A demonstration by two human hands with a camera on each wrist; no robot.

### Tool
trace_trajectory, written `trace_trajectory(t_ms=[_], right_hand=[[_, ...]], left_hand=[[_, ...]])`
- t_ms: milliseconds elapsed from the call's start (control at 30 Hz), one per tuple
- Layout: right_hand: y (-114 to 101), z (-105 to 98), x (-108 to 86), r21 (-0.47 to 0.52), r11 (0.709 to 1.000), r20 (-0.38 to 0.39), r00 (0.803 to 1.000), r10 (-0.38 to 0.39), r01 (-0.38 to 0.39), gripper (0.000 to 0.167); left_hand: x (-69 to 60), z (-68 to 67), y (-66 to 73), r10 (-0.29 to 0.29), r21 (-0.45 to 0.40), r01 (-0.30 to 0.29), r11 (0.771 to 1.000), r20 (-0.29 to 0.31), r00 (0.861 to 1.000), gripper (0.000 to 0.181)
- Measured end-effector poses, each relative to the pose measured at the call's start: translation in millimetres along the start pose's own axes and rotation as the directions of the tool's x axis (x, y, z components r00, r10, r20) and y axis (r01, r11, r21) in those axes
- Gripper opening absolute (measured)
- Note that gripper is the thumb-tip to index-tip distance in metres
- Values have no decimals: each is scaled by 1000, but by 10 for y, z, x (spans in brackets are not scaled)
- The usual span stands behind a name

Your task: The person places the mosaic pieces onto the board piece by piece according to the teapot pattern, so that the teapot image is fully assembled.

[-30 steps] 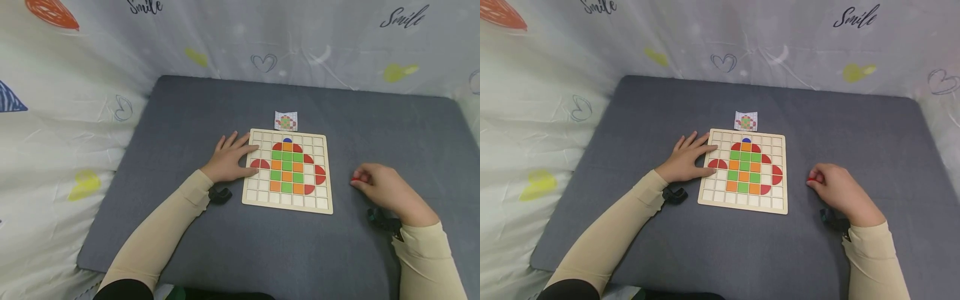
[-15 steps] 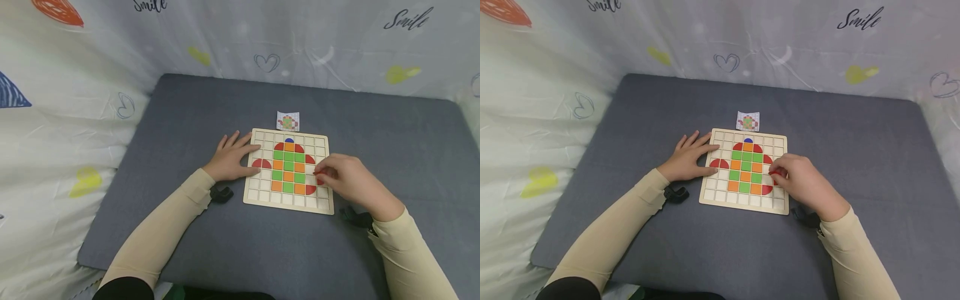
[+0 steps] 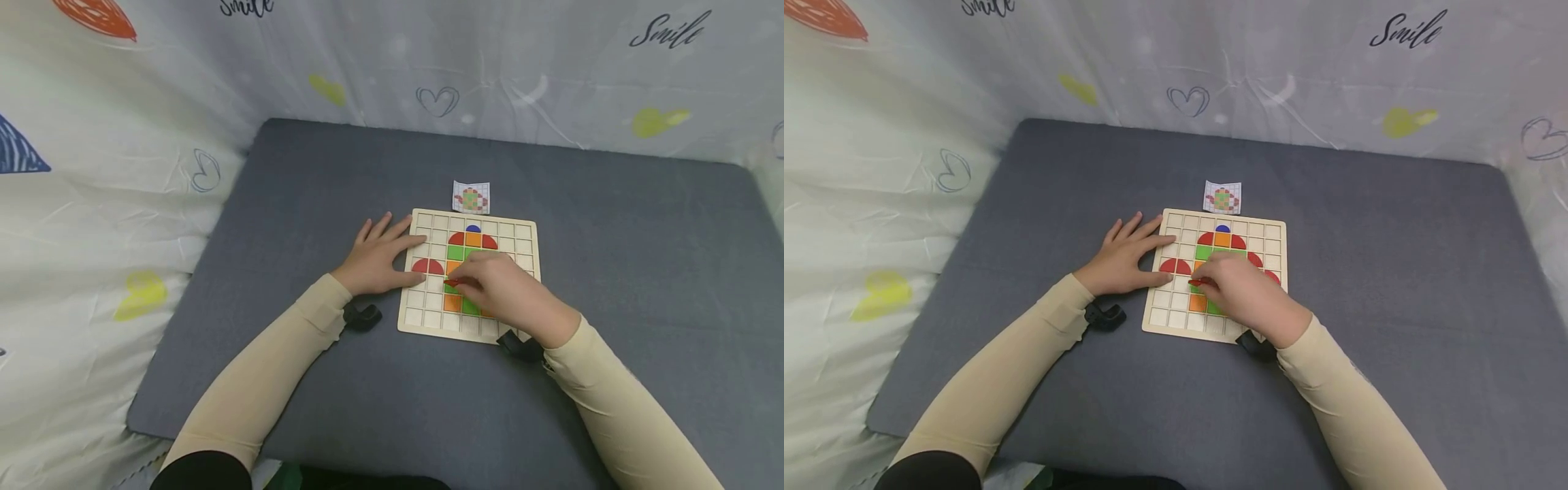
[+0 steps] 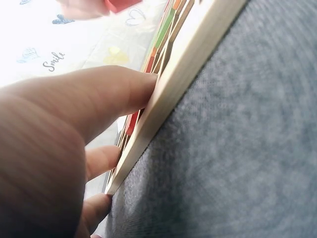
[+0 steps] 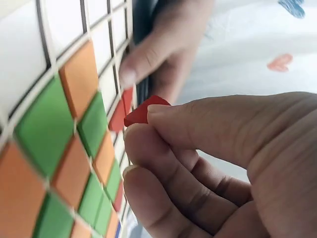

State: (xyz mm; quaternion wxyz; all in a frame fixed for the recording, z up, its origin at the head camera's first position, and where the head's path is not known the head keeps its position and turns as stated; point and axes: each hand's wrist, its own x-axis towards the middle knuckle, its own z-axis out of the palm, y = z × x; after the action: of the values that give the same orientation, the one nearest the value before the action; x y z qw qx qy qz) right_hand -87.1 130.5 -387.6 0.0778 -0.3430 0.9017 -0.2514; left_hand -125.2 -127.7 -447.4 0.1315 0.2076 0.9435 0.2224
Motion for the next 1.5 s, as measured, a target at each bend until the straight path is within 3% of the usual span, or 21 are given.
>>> trace_trajectory(t_ms=[367,1067,1233,1500], right_hand=[[-79,200,199,-21,1000,-1,1000,-22,22,6],[-70,279,176,-117,989,24,996,-86,88,14],[-43,319,185,-169,979,-3,993,-116,113,12],[-5,323,169,-205,977,-65,995,-80,66,14]], left_hand=[[-1,24,-10,-3,3,3,1000,0,1000,75],[1,-7,-3,-1,2,1,1000,-8,1000,75],[-5,3,-5,-7,11,7,1000,-9,1000,75],[1,9,9,-6,1,6,1000,-2,1000,75]])
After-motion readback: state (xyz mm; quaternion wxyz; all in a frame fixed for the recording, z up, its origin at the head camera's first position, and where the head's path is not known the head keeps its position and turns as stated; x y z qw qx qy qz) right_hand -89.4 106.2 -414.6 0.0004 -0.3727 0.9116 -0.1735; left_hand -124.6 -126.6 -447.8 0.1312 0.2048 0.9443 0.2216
